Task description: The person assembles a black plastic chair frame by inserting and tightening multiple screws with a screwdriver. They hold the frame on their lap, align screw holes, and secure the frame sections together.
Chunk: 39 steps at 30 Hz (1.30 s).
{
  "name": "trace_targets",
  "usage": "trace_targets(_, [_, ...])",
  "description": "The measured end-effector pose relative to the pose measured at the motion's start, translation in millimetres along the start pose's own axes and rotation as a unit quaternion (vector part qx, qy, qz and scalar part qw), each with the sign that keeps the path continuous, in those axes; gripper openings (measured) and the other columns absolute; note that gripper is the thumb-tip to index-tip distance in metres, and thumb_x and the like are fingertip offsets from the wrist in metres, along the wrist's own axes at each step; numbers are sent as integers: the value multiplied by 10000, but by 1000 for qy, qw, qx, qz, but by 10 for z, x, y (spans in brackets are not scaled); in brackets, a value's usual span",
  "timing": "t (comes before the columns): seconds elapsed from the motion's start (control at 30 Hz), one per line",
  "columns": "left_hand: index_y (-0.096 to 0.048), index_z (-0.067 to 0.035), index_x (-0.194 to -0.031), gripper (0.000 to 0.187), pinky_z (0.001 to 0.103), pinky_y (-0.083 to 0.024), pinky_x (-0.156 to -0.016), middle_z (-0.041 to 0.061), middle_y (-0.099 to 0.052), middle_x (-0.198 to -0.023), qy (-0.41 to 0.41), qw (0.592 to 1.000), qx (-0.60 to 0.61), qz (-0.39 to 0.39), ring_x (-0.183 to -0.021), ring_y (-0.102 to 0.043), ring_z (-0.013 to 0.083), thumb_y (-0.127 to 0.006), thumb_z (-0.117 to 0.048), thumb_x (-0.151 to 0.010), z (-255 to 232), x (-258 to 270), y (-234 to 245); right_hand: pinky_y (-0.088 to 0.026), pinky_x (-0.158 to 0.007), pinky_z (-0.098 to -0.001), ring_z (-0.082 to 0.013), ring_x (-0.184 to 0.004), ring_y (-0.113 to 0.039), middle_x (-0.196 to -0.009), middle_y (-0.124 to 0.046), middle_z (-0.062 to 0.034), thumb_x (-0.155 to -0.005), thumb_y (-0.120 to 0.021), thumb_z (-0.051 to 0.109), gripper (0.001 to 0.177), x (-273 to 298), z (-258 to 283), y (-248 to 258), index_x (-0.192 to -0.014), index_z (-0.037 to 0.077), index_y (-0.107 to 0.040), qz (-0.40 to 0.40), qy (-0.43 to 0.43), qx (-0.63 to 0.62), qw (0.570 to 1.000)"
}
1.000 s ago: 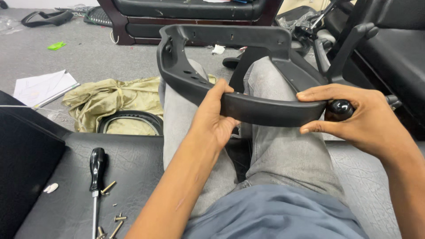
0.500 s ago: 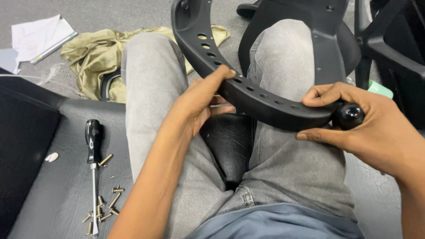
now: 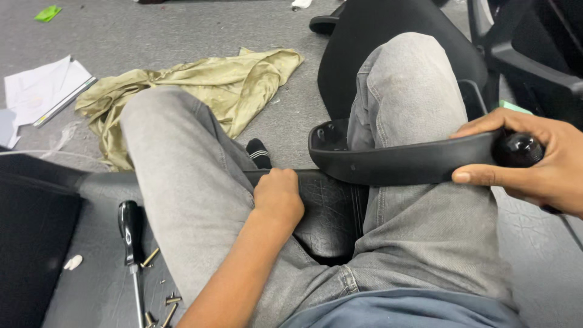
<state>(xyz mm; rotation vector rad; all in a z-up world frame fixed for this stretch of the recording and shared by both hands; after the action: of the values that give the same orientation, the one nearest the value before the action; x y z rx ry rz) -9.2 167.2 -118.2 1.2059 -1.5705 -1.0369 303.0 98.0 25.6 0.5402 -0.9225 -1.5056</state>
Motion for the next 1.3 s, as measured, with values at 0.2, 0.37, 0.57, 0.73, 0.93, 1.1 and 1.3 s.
trace_targets(0.2, [-701,-56,-1028,299,416,-585,-857,175,-675,-1109,-27,998,-54,-2,-1068,-678,353,-765,-42,-736,-67,-27,22,-389,-313,-342,-203,-305,-513,-623,-605,-156,-781,-892,169,440,-76,40,-22,-1157,91,-678,5,18,3,1000])
trace_targets(0.37, [-716,-68,-1028,251,405,-595,-844,146,-696,-1110,-22,995,-96,25,-1079,-689,323,-742,-74,-778,-104,-10,43,-366,-367,-348,-206,-358,-511,-567,-597,-141,-794,-897,206,434,-71,177,-57,-1155,104,-680,13,-30,18,999])
trace_targets(0.57, [-740,-115,-1077,251,477,-528,-913,148,-718,-1076,123,942,294,-106,-1049,-679,348,-673,-318,-944,182,-96,285,-354,-409,-344,-202,-378,-491,-531,-564,-133,-795,-912,229,423,31,280,-49,-1132,91,-696,4,-46,14,999])
trace_targets(0.73, [-604,-49,-1121,298,464,-539,-780,94,-615,-1008,214,629,744,-64,-876,-605,235,-553,-273,-931,-184,-359,-287,-354,-422,-343,-212,-389,-498,-522,-551,-137,-793,-918,247,455,33,240,-37,-1149,80,-688,-10,-56,21,998])
trace_targets(0.93, [-569,48,-1076,301,476,-511,-728,161,-598,-1054,301,559,758,-148,-833,-564,250,-474,-185,-911,55,-436,-539,-473,-440,-307,-208,-478,-616,-668,-635,-120,-701,-939,266,598,-55,251,-93,-1161,26,-641,-9,-25,76,997])
trace_targets(1.1, [-589,-47,-1278,371,506,-536,-891,263,-407,-1389,370,664,613,-215,-1078,-627,388,-516,-218,-957,448,-1037,-458,-566,-520,-297,-232,-566,-685,-756,-643,-115,-656,-954,438,677,-37,340,-82,-1140,39,-698,-52,0,144,988])
trace_targets(1.3, [-546,38,-1336,482,507,-548,-937,267,-545,-1370,367,441,818,28,-1119,-667,384,-462,-273,-977,108,-1688,-1631,-557,-513,-371,-271,-520,-724,-691,-662,-158,-752,-883,535,622,65,407,-26,-1142,71,-742,-84,-60,152,983])
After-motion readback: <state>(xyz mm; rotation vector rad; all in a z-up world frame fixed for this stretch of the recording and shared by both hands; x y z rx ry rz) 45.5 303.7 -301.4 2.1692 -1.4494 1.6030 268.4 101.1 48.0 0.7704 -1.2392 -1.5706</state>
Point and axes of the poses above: each hand's wrist, its own x-axis away from the middle knuckle, its own y-axis out of the back of the hand, z = x × y, the point moved 10 cm from there along -x, towards the middle knuckle
